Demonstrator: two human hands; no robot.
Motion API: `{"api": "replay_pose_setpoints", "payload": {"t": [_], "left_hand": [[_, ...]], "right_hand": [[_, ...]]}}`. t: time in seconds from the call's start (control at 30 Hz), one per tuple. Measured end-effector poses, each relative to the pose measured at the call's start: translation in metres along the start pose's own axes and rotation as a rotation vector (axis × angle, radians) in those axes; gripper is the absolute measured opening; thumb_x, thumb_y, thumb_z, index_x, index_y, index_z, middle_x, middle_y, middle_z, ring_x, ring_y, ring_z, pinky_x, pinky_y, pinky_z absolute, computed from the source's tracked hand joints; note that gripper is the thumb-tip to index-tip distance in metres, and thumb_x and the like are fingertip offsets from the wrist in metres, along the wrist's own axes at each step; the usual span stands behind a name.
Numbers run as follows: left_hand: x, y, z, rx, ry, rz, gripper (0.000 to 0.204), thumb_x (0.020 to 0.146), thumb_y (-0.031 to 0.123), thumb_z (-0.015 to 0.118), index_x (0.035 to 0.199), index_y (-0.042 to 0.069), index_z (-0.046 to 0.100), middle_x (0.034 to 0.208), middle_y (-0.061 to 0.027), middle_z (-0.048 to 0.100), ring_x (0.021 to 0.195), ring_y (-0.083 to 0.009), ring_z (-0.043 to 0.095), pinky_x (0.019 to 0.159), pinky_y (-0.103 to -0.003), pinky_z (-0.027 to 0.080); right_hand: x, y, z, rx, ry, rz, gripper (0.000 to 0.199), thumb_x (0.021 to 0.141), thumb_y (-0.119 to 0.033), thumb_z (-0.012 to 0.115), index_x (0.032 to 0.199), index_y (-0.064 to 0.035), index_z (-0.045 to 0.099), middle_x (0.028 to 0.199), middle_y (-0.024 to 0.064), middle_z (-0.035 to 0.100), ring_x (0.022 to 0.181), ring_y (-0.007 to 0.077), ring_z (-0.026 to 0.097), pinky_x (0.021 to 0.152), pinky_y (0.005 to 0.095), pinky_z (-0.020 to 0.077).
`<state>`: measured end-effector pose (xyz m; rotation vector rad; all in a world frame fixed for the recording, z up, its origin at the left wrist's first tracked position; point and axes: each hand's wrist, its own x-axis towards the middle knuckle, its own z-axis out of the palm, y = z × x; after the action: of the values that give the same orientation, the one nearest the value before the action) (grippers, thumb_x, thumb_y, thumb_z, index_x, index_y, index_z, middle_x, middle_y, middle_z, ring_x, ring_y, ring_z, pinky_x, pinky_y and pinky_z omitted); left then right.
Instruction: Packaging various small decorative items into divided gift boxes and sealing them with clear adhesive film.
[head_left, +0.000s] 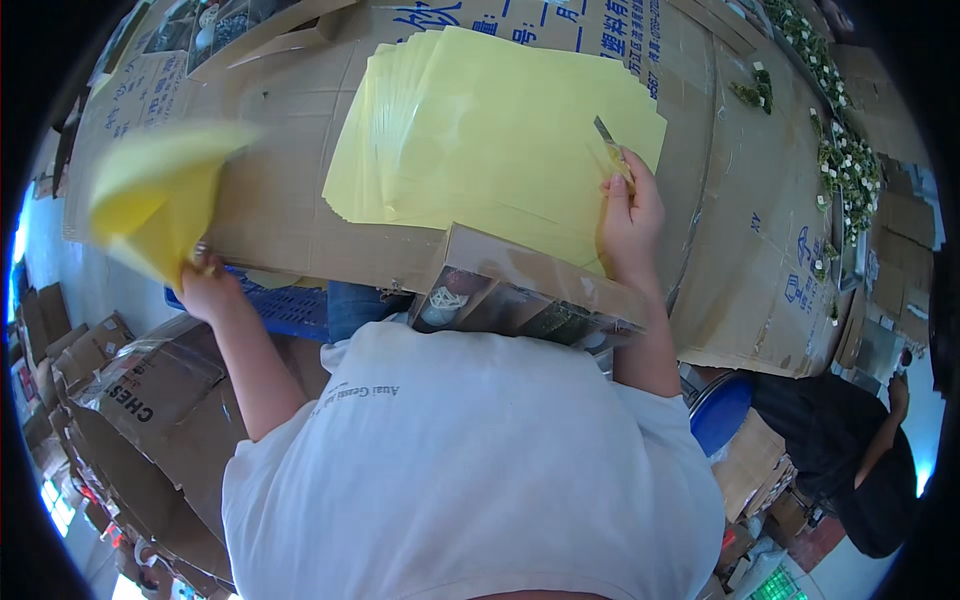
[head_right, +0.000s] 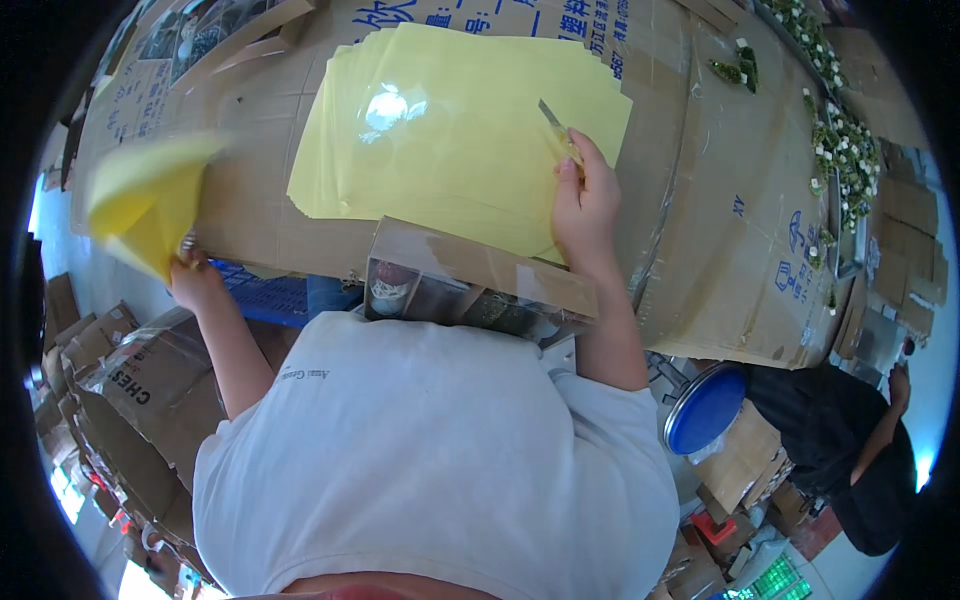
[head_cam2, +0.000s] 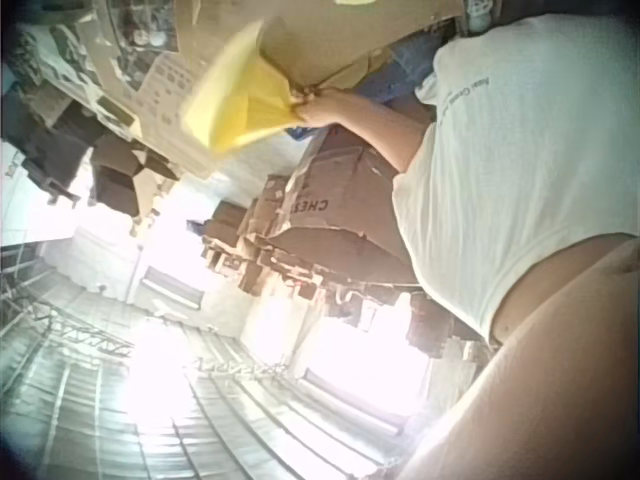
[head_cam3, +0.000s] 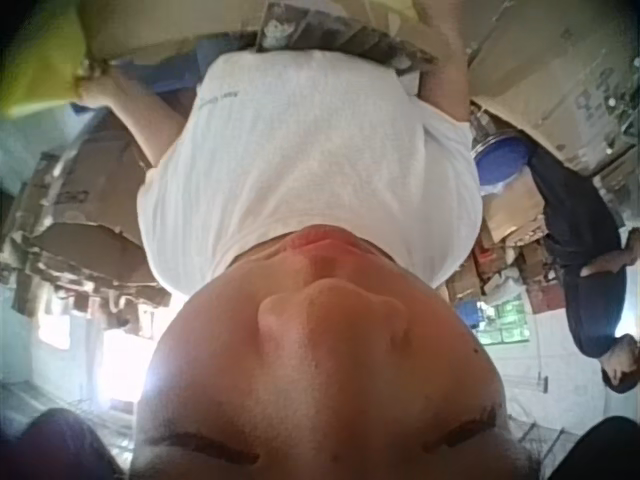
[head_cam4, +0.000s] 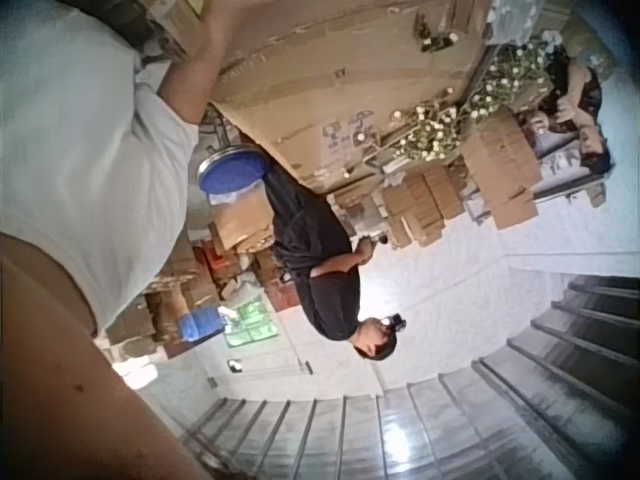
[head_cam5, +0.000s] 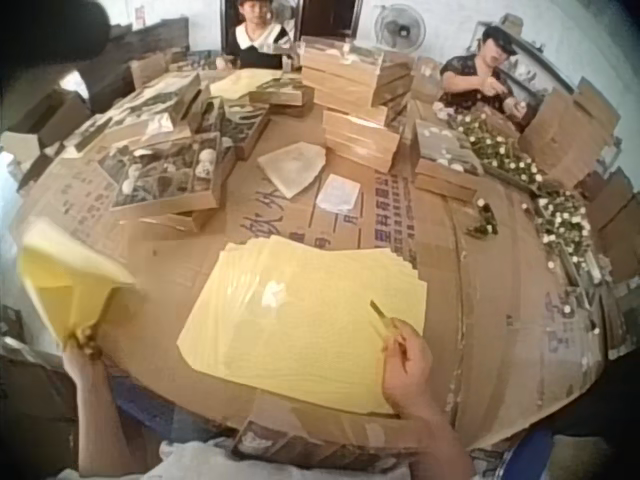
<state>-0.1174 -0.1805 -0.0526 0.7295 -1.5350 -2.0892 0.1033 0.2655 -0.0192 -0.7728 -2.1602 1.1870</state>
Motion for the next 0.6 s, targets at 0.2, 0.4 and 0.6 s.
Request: {"api": "replay_pose_setpoints", "payload": {"t": [0.2,0.4,0.6], "left_hand": [[0.092,-0.133,-0.168,-0.186,0.499,-0.348,0.033,0.090,0.012,0.050,0.119,-0.001,0.050,0.101,-0.0150,0.055,0.088,-0.0301,0.055,0.075,-0.039,0.051],[0.004,-0.069,-0.039,0.579,0.266,0.479,0.047,0.086,0.011,0.059,0.126,-0.009,0.044,0.127,-0.0205,0.044,0.116,-0.0336,0.046,0.099,-0.041,0.039],[-0.094,0.021,0.105,0.466,-1.157,0.896,0.036,0.073,-0.012,0.050,0.105,0.002,0.061,0.112,-0.0137,0.061,0.101,-0.0281,0.060,0.087,-0.035,0.048]], "right_hand": [[0.008,-0.016,-0.005,-0.313,-0.166,-0.388,0.025,0.084,-0.003,0.058,0.107,-0.0070,0.067,0.084,0.0108,0.059,0.079,0.0268,0.056,0.072,0.0344,0.0452],[0.002,-0.015,-0.007,-0.331,-0.240,-0.317,0.025,0.078,-0.007,0.066,0.104,-0.0069,0.068,0.086,0.0099,0.059,0.081,0.0267,0.056,0.074,0.0366,0.0441],[0.001,-0.033,0.009,-0.553,-0.155,-0.298,0.022,0.076,-0.014,0.068,0.094,-0.0041,0.061,0.084,0.0116,0.058,0.083,0.0302,0.057,0.073,0.0398,0.0440]]}}
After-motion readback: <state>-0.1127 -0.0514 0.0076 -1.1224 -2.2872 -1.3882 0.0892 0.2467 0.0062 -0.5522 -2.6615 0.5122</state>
